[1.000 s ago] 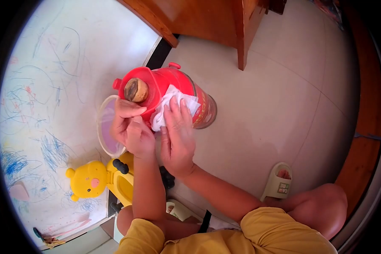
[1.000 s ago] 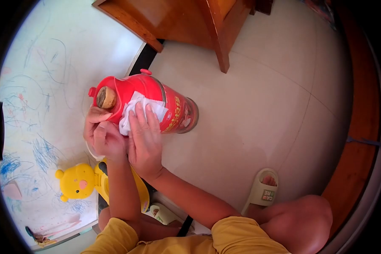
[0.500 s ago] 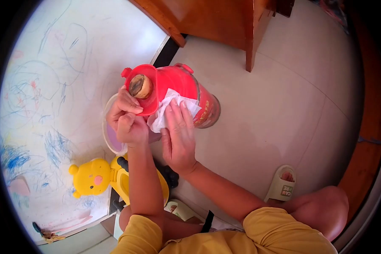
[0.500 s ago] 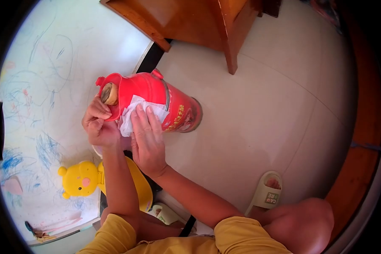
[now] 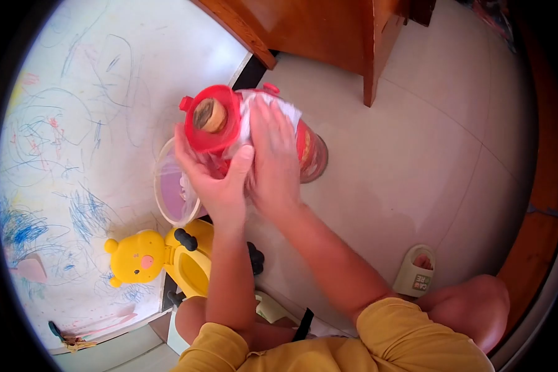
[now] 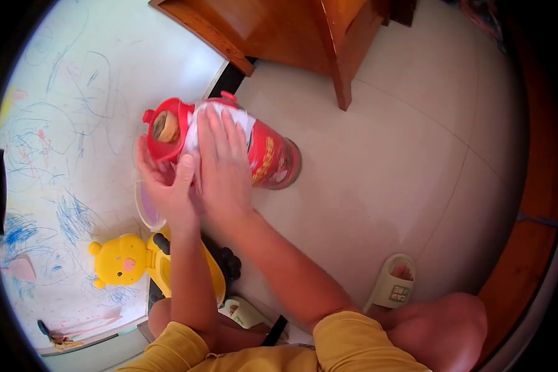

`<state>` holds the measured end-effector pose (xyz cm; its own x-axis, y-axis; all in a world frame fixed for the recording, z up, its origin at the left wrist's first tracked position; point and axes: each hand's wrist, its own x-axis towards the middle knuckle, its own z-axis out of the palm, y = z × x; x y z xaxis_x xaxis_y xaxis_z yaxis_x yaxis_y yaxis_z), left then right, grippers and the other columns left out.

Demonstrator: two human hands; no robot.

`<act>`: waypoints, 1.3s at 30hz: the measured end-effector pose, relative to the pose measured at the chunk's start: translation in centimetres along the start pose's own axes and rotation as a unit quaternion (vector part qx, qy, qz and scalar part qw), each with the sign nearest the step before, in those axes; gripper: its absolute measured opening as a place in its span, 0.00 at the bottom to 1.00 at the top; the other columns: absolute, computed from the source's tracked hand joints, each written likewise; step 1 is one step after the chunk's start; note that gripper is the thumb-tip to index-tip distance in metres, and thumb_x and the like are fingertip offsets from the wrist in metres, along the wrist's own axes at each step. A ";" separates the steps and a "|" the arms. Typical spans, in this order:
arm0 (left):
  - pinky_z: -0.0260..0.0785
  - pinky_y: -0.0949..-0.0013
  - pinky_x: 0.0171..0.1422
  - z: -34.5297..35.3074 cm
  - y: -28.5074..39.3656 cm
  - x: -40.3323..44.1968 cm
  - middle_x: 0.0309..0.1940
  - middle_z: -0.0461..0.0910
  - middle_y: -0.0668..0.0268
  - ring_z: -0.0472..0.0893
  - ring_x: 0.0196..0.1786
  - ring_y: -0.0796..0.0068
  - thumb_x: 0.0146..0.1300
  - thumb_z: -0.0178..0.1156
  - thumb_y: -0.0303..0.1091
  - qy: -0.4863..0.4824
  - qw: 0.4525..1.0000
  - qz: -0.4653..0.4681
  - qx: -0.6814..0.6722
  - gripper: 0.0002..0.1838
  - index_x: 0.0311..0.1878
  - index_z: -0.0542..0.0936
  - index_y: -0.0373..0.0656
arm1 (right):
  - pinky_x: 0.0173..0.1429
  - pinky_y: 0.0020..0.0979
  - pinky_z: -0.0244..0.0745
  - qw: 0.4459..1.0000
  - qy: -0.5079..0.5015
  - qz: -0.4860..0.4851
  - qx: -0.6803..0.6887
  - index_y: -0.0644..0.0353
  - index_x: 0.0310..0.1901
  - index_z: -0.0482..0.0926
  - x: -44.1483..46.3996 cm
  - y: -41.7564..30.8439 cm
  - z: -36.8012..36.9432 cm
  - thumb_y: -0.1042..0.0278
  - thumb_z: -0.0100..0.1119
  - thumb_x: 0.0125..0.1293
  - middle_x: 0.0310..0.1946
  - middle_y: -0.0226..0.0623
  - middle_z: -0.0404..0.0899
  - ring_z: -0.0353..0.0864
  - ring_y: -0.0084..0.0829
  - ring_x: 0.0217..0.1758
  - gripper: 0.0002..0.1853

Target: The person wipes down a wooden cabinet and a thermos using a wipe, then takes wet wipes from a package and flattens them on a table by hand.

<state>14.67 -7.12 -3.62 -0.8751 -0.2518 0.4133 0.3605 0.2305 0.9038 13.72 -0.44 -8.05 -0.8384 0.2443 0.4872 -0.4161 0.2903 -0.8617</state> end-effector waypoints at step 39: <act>0.64 0.64 0.68 -2.2 -1.9 0.6 0.64 0.60 0.53 0.68 0.65 0.60 0.49 0.73 0.40 0.096 0.992 0.002 0.083 0.51 0.70 0.52 0.39 | 0.70 0.44 0.61 0.995 0.068 -0.043 0.058 0.69 0.59 0.73 -5.0 0.7 1.6 0.84 0.51 0.59 0.61 0.51 0.72 0.68 0.51 0.67 0.23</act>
<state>14.14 -9.77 -4.81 -0.7901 -0.4212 0.4454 0.2923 0.3798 0.8777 17.05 -2.94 -11.37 -0.7454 0.3490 0.5680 -0.5288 0.2092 -0.8226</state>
